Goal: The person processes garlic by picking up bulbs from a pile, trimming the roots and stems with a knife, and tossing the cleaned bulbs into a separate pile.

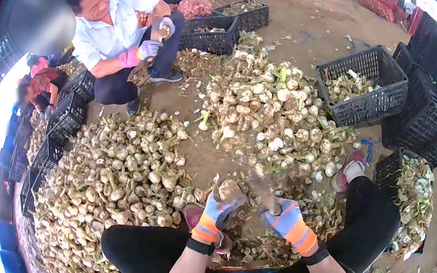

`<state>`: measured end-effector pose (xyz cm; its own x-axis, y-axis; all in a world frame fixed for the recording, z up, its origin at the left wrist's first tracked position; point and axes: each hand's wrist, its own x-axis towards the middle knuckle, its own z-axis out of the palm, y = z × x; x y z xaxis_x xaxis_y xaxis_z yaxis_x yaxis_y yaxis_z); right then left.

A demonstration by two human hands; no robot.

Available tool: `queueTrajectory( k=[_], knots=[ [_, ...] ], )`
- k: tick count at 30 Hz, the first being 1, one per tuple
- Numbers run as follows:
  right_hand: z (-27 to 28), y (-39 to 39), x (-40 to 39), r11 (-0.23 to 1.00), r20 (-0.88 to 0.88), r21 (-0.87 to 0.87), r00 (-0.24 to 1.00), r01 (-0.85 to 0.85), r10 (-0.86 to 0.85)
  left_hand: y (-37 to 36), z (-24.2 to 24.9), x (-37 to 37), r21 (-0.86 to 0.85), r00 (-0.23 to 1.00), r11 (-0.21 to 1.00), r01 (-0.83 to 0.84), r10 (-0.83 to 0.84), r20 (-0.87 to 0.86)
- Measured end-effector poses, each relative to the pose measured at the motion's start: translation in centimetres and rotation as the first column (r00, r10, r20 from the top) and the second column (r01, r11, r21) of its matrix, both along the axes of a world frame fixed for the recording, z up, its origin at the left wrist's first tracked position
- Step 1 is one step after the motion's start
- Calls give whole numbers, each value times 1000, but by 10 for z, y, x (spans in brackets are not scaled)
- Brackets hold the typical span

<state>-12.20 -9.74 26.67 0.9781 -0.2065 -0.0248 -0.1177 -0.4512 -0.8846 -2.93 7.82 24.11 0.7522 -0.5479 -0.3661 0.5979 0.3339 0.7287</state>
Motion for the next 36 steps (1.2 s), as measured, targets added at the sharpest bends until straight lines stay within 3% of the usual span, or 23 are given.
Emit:
queueTrajectory(
  k=[2,3,4,6,7,8,10,12,14,16,19,20,21,22,24,25,28,30,31,32,33,34,36],
  knots=[
    [15,8,-2,981,27,-155,993,-113,118,-3,13,-9,-86,956,960,-265,250,-155],
    [16,13,-3,904,-121,-346,967,-251,222,14,-51,3,179,835,978,-103,-12,550],
    [17,19,-3,773,-285,-495,915,-396,286,18,-44,-2,178,837,979,-98,-16,548],
    [30,26,-7,752,-358,-484,886,-447,296,18,-19,-11,75,918,966,-248,210,336],
    [31,28,-8,731,-331,-508,887,-456,323,16,-20,-7,-272,945,936,-225,141,-296],
    [34,31,-7,711,-305,-531,886,-462,349,14,-15,-11,-270,944,938,-218,132,-301],
    [49,32,-1,704,-419,-484,844,-520,335,10,-4,-19,7,970,985,-173,169,175],
    [50,31,1,700,-431,-485,840,-524,330,12,-3,-17,132,959,975,-177,141,244],
    [47,30,1,707,-412,-492,851,-508,324,15,1,-13,-544,902,835,-79,-172,-396],
    [43,30,3,711,-394,-500,861,-495,323,15,-6,-11,-599,889,799,-48,-239,-390],
    [39,30,9,720,-419,-474,849,-506,321,18,-34,-10,-475,868,879,-54,-194,-458],
    [35,29,12,700,-494,-433,799,-568,343,25,-83,-7,9,995,999,44,-43,-91],
    [31,29,13,677,-565,-387,741,-626,362,28,-110,-7,483,943,872,-75,-96,319],
    [26,29,14,680,-569,-385,741,-624,358,26,-94,-13,483,944,873,-69,-100,315],
    [13,29,16,690,-575,-414,758,-594,307,18,-40,-27,458,728,866,-201,-181,661],
    [4,29,13,708,-534,-426,788,-564,307,18,-44,-27,413,837,900,-140,-115,535],
    [-10,28,10,712,-481,-439,813,-548,329,14,-19,-30,388,877,908,-161,-49,479],
    [-51,18,8,790,-343,-444,895,-423,286,25,-18,-27,673,436,592,-443,-514,739],
    [-60,12,13,929,-411,-322,911,-183,37,13,11,-32,699,561,471,-539,-418,714],
    [-76,-10,25,923,-383,-342,923,-177,35,14,11,-33,557,551,637,-532,-239,799],
    [-103,-28,25,971,-287,-231,950,60,-127,11,9,-24,310,828,876,-369,158,537],
    [-119,-32,24,958,-224,-91,932,271,-285,12,-1,-17,-59,936,935,-351,352,21],
    [-47,-5,22,975,-118,-22,968,220,-221,30,-27,-9,97,922,952,-291,252,295]
  ],
)
